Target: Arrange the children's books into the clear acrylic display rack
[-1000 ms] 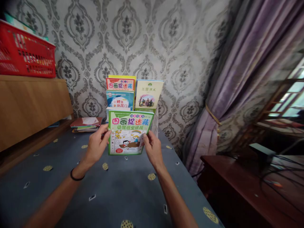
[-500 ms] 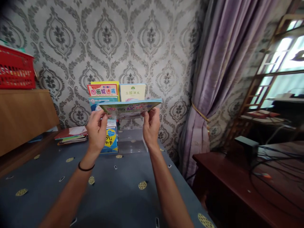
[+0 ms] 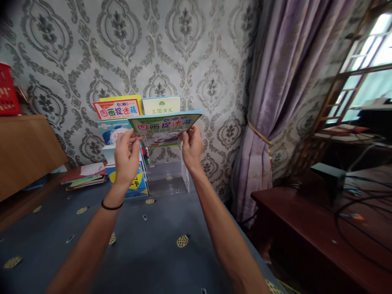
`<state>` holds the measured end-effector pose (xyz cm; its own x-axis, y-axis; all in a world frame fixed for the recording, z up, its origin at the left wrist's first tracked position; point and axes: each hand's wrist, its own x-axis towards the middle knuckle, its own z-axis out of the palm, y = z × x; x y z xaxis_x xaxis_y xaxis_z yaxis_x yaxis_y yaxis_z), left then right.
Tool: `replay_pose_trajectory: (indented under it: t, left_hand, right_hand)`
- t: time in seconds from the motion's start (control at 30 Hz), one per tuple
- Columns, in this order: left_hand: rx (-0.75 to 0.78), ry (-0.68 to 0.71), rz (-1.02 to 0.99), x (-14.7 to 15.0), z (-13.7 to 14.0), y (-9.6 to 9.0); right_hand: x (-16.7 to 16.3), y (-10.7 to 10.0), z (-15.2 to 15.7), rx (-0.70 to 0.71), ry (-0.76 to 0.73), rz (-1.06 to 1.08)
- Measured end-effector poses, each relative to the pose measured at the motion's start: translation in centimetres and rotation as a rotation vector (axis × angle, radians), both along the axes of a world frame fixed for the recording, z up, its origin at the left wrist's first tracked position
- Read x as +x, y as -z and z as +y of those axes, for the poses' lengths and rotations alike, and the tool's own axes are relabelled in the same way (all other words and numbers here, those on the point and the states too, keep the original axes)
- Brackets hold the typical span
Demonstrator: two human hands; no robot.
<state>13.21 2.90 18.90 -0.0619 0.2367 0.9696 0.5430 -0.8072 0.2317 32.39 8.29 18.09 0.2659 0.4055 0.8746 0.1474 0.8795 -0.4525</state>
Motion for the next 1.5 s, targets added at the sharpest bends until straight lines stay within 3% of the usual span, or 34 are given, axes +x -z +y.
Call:
replay_pose_trajectory:
  t: [0.33, 0.77, 1.5]
  left_hand:
    - [-0.097, -0.008, -0.035, 0.6, 3.1, 0.8]
    - [-0.207, -0.077, -0.010, 1.0, 4.5, 1.8]
    - [-0.253, -0.037, -0.064, 1.6, 5.8, 2.6]
  right_hand:
    - [1.1, 0.6, 3.1, -0.066, -0.049, -0.042]
    - [1.8, 2.5, 6.9, -0.138, -0.070, -0.084]
    - [2.0, 2.7, 8.2, -0.244, -0.043, -0.138]
